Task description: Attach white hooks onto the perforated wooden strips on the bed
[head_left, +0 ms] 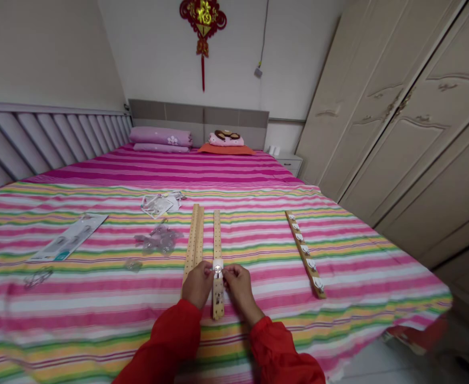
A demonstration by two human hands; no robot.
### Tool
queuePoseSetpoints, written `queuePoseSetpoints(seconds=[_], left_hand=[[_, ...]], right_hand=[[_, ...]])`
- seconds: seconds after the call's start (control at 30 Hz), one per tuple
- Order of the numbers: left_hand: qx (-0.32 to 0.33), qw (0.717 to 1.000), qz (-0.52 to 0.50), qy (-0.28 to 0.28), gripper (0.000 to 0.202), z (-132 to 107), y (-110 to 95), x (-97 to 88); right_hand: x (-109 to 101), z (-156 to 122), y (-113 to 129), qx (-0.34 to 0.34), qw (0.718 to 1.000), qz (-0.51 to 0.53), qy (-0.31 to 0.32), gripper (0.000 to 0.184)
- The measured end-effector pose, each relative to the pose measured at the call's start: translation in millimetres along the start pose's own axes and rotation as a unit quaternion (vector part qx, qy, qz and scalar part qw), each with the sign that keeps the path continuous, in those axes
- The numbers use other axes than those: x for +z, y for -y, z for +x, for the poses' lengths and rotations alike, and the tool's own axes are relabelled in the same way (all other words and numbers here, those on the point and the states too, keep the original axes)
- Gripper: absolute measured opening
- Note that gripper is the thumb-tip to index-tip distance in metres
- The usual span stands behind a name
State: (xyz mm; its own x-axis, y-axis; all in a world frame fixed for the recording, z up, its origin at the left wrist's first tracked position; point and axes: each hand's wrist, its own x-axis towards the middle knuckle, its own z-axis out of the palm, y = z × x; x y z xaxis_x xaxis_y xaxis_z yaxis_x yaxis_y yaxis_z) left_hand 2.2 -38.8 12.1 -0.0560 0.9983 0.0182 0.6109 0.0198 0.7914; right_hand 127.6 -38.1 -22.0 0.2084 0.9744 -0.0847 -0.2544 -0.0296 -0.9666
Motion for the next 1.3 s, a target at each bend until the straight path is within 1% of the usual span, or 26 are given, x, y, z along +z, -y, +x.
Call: queuePoseSetpoints(seconds=[0.17,0.4,0.63,0.73,0.8,0.9,0.97,1.03,1.1,1.17,1.3], left_hand=[[-0.005,1.0,0.018,0.002,0.009,-0.3,-0.9,0.6],[-0.021,0.997,0.069,0.017,0.011,-2.0,-5.5,-0.7],[-0.024,0.996,0.084,0.017,0.013,-0.8,-1.7,3.0],[-0.016,0.996,0.081,0.02,0.02,-2.1,-0.1,4.0],[0.002,0.997,0.08,0.023,0.028,-3.5,0.7,4.0],[0.035,0.994,0.097,0.031,0.037,-5.2,1.7,3.7],[0.047,0.99,0.125,0.042,0.038,-5.6,2.3,3.4],[0.055,0.985,0.155,0.056,0.038,-5.7,2.3,3.1],[0.065,0.979,0.183,0.065,0.038,-5.7,1.8,2.8],[0.069,0.972,0.211,0.072,0.039,-5.7,0.6,2.6],[0.072,0.958,0.261,0.09,0.039,-5.9,-1.9,2.6]], right_hand=[[-0.2,0.7,-2.0,-0.003,1.0,-0.008,-0.006,0.014],[-0.4,2.1,-3.4,-0.019,1.0,-0.02,-0.012,0.013],[-0.8,4.5,-7.8,-0.02,0.999,-0.031,-0.021,0.015],[-1.0,4.9,-9.6,-0.016,0.999,-0.023,-0.016,0.016],[-1.2,4.5,-11.0,-0.017,1.0,-0.014,-0.016,0.017],[-2.3,3.0,-13.5,-0.035,0.999,-0.013,-0.012,0.022],[-3.9,1.9,-15.0,-0.061,0.997,-0.037,0.0,0.027],[-6.0,1.1,-15.6,-0.104,0.991,-0.084,0.007,0.03],[-8.0,0.7,-15.0,-0.155,0.978,-0.141,0.015,0.029],[-9.5,0.8,-13.6,-0.19,0.961,-0.2,0.032,0.029],[-9.8,1.2,-10.9,-0.208,0.925,-0.31,0.063,0.037]])
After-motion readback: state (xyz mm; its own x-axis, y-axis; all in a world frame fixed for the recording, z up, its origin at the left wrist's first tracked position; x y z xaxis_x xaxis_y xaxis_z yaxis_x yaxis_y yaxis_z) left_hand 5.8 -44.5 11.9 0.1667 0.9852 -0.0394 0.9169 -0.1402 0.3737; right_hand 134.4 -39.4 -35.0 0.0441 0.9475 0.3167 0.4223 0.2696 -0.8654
